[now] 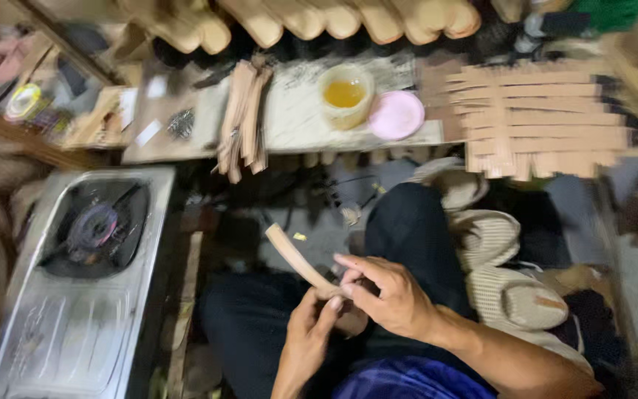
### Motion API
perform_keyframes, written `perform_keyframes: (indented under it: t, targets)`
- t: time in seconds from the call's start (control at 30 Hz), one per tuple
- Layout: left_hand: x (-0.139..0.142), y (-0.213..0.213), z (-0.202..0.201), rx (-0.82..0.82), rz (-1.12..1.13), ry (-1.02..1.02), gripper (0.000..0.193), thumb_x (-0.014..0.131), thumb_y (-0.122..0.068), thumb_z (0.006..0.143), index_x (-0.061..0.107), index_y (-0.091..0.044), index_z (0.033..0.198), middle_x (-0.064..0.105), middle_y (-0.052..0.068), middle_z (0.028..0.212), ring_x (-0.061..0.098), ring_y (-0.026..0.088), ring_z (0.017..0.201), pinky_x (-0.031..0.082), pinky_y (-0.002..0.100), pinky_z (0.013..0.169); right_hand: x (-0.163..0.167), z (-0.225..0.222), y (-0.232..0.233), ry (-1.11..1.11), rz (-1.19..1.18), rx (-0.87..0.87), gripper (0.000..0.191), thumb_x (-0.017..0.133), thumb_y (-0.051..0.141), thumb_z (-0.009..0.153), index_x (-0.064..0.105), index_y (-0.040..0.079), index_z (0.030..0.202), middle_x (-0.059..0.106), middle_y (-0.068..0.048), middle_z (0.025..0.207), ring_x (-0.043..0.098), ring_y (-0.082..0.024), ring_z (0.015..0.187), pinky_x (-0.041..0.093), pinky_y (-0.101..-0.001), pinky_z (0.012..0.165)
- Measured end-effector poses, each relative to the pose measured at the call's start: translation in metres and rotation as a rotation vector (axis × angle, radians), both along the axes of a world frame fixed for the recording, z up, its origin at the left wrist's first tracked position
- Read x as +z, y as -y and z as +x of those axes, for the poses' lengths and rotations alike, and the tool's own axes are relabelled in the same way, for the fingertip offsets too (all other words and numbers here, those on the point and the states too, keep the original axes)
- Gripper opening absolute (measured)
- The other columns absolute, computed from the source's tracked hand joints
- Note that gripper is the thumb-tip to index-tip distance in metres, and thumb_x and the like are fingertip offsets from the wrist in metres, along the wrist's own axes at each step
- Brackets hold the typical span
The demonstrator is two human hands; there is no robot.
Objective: The person sits on the floor and weaves narrow leather strips into a flat woven panel, dipping strip ends into a cup of liquid and folding and interlacing the strips by hand. They place finished woven sections on the workbench and pick up new strips to continue weaving.
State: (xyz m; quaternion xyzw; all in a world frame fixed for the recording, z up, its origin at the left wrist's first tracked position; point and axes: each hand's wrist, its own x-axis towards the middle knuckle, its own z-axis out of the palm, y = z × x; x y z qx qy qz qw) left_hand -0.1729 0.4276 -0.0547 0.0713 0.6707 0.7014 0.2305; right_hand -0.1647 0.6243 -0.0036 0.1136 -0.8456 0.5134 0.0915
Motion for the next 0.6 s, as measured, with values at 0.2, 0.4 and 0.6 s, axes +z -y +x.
perform_keyframes:
  t: [0.2,0.4,0.6]
  targets:
    - [-0.009,-0.031,0.014,-0.055,0.035,-0.112,0.014,0.059,-0.012,0.102,0.064,0.001,0.100,0.069,0.007,0.096,0.061,0.011,0.089,0.052,0.026,0.084,-0.001,0.025,-0.012,0.096,-0.112,0.052,0.044,0.067,0.006,0.090,0.063,-0.004,0.133,0.071,-0.008,0.092,0.070,-0.013,0.076,0.058,-0.0272,0.068]
    - [0.015,-0.034,0.020,-0.003,0.020,-0.406,0.010,0.061,-0.006,0.098,0.066,0.002,0.100,0.070,0.013,0.115,0.068,0.020,0.100,0.054,0.030,0.088,-0.001,0.038,-0.014,0.144,-0.210,-0.017,0.050,0.071,0.004,0.090,0.057,-0.003,0.138,0.068,-0.004,0.085,0.065,-0.011,0.072,0.056,-0.0259,0.066]
    - [0.028,-0.050,0.032,0.140,0.054,-0.539,0.009,0.068,-0.002,0.093,0.070,0.002,0.100,0.070,0.013,0.114,0.070,0.022,0.101,0.056,0.031,0.089,0.004,0.048,-0.004,0.148,-0.388,-0.211,0.076,0.073,0.005,0.083,0.036,0.000,0.150,0.062,-0.001,0.092,0.064,-0.008,0.072,0.055,-0.0258,0.063]
